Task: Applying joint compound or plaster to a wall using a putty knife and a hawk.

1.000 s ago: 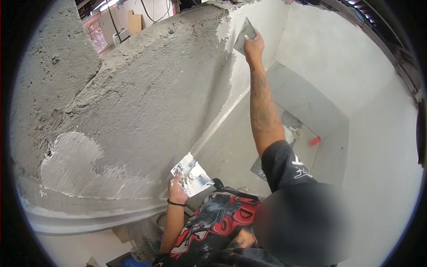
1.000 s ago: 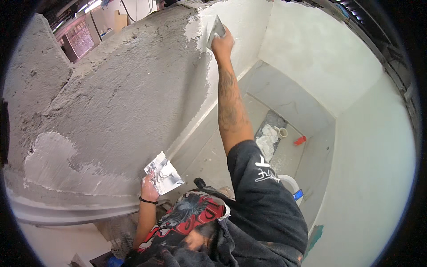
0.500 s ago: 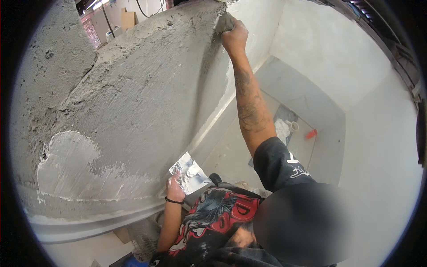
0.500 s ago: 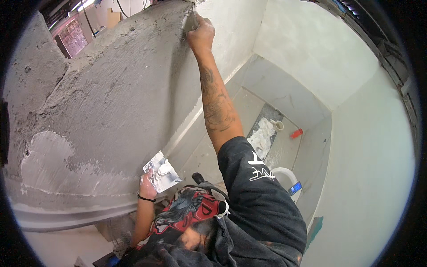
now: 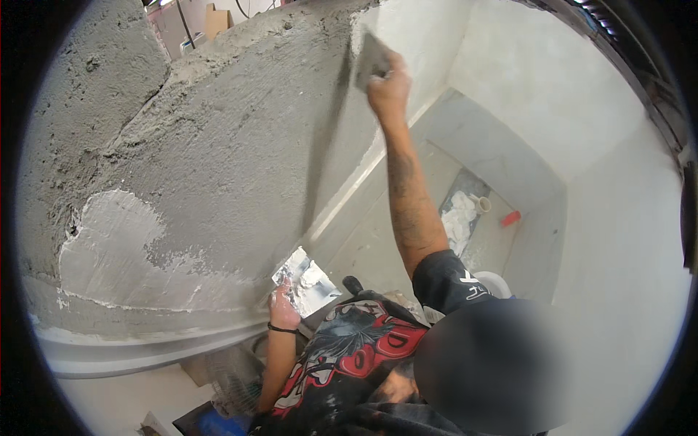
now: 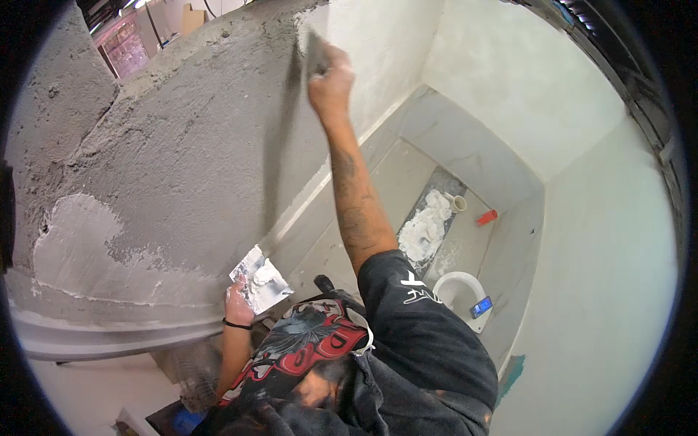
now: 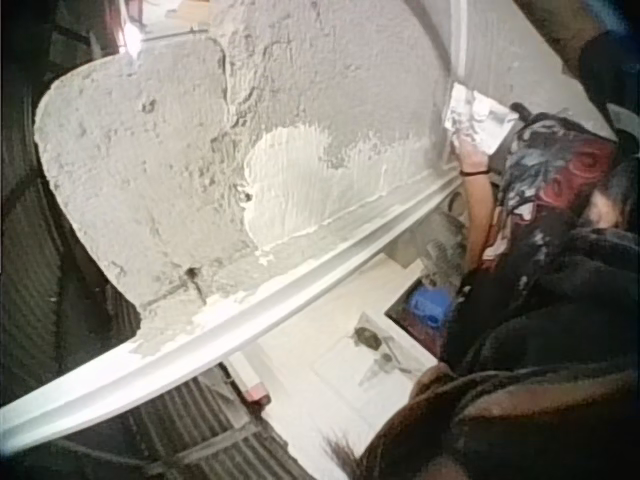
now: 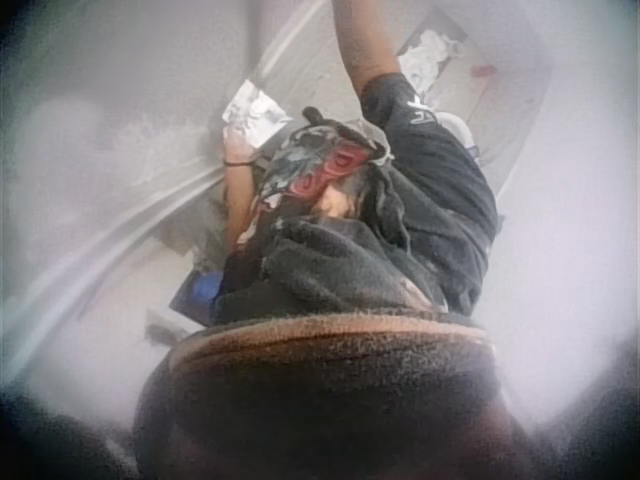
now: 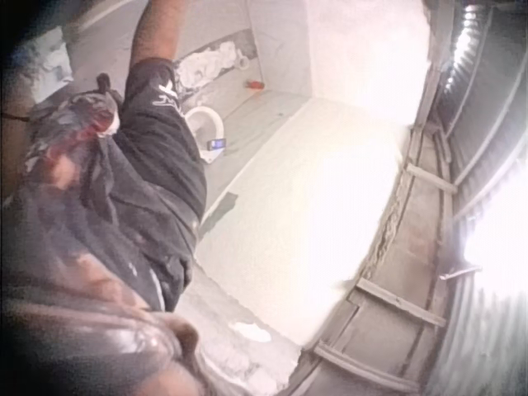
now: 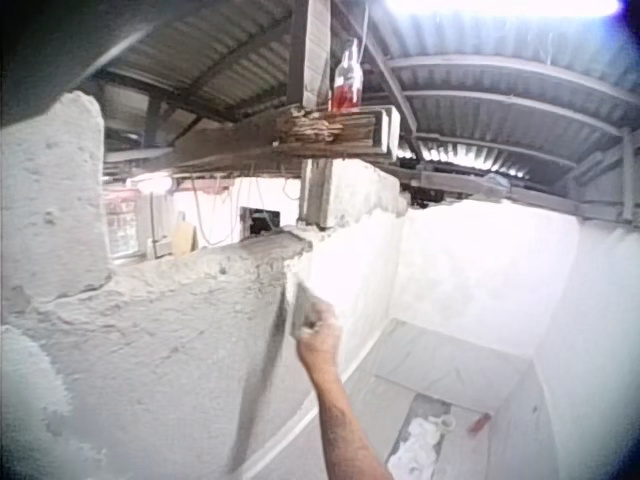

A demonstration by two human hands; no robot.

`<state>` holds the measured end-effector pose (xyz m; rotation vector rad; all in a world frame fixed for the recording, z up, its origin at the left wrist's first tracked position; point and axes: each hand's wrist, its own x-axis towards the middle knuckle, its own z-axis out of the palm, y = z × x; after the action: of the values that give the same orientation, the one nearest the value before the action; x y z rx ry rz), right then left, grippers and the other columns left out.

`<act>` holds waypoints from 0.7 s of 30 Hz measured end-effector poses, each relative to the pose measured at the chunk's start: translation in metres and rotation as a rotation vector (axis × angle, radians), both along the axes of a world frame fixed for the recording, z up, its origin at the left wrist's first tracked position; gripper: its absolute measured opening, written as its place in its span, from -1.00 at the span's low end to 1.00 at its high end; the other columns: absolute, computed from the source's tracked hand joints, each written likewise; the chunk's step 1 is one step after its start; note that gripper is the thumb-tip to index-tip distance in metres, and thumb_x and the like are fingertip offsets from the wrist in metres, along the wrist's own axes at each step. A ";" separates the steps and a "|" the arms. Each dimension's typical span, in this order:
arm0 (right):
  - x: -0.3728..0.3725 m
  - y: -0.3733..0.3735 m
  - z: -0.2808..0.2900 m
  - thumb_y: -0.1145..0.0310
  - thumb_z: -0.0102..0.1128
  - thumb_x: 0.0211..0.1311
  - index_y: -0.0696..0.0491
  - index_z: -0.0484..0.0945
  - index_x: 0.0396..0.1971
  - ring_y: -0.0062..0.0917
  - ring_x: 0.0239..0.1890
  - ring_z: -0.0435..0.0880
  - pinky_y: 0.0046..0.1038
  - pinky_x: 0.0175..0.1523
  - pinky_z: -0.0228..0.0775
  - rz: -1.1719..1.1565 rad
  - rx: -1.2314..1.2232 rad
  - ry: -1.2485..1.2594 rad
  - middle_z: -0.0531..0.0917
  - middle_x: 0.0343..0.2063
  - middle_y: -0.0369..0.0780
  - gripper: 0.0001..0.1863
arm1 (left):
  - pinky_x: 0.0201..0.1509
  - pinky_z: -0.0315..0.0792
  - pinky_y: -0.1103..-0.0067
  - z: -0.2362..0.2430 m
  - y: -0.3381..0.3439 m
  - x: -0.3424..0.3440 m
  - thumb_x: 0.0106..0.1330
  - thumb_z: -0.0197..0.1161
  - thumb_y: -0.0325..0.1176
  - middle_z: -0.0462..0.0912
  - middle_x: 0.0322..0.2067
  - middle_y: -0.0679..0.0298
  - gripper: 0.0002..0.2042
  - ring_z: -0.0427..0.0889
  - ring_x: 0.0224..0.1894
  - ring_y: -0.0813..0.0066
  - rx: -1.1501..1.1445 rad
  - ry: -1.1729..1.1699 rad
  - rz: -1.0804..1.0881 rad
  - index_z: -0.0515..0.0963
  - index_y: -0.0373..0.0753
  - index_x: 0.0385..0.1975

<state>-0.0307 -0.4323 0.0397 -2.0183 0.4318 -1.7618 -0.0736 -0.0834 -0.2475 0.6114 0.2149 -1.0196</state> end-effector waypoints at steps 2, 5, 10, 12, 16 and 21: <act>-0.008 -0.029 0.000 0.70 -0.07 -0.22 0.20 0.50 -0.15 -0.13 -0.17 0.54 -0.35 -0.04 0.40 -0.128 0.032 -0.030 0.54 -0.23 0.07 -0.52 | -0.10 0.45 0.48 -0.002 0.004 -0.001 0.25 0.04 -0.30 0.54 -0.24 0.23 -0.74 0.55 -0.21 0.38 0.000 -0.005 0.011 0.44 -0.30 -0.15; 0.010 -0.066 -0.010 0.71 -0.06 -0.23 0.20 0.49 -0.14 -0.14 -0.19 0.52 -0.35 -0.06 0.39 -0.260 -0.018 0.021 0.51 -0.22 0.05 -0.50 | -0.12 0.45 0.50 -0.007 0.009 0.000 0.25 0.05 -0.27 0.54 -0.25 0.25 -0.73 0.54 -0.22 0.42 0.059 -0.046 0.054 0.45 -0.30 -0.16; 0.065 -0.058 -0.052 0.72 -0.13 -0.23 0.21 0.38 0.00 -0.05 -0.13 0.46 -0.31 0.02 0.34 -0.249 -0.063 0.016 0.39 -0.12 0.12 -0.41 | -0.09 0.43 0.52 -0.015 0.009 0.000 0.26 0.04 -0.28 0.53 -0.23 0.28 -0.72 0.53 -0.19 0.44 0.085 -0.049 0.091 0.45 -0.31 -0.13; 0.070 -0.019 -0.067 0.75 -0.14 -0.29 0.22 0.42 -0.05 -0.15 -0.13 0.45 -0.36 0.00 0.32 -0.212 -0.035 -0.039 0.39 -0.10 0.04 -0.39 | -0.07 0.42 0.50 -0.017 0.009 0.004 0.27 0.02 -0.29 0.52 -0.21 0.28 -0.72 0.52 -0.17 0.43 0.097 -0.024 0.095 0.44 -0.31 -0.11; 0.037 0.051 -0.088 0.77 -0.17 -0.32 0.21 0.40 -0.02 -0.17 -0.05 0.44 -0.36 0.04 0.30 -0.072 -0.018 0.073 0.37 -0.04 0.06 -0.36 | -0.01 0.39 0.47 0.000 0.001 0.006 0.27 0.01 -0.31 0.51 -0.15 0.27 -0.71 0.50 -0.11 0.40 0.027 0.005 0.088 0.42 -0.31 -0.08; 0.012 -0.057 -0.072 0.72 -0.07 -0.19 0.19 0.48 -0.10 -0.19 -0.03 0.48 -0.26 0.03 0.32 0.000 0.430 -0.067 0.55 -0.21 0.01 -0.50 | 0.04 0.37 0.43 -0.003 -0.006 0.009 0.26 0.03 -0.34 0.50 -0.11 0.22 -0.70 0.49 -0.07 0.35 0.074 -0.021 0.071 0.40 -0.32 -0.05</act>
<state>-0.0187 -0.4897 -0.0320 -1.6521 0.7192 -1.5683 -0.0642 -0.0890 -0.2504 0.6774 0.2548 -0.9396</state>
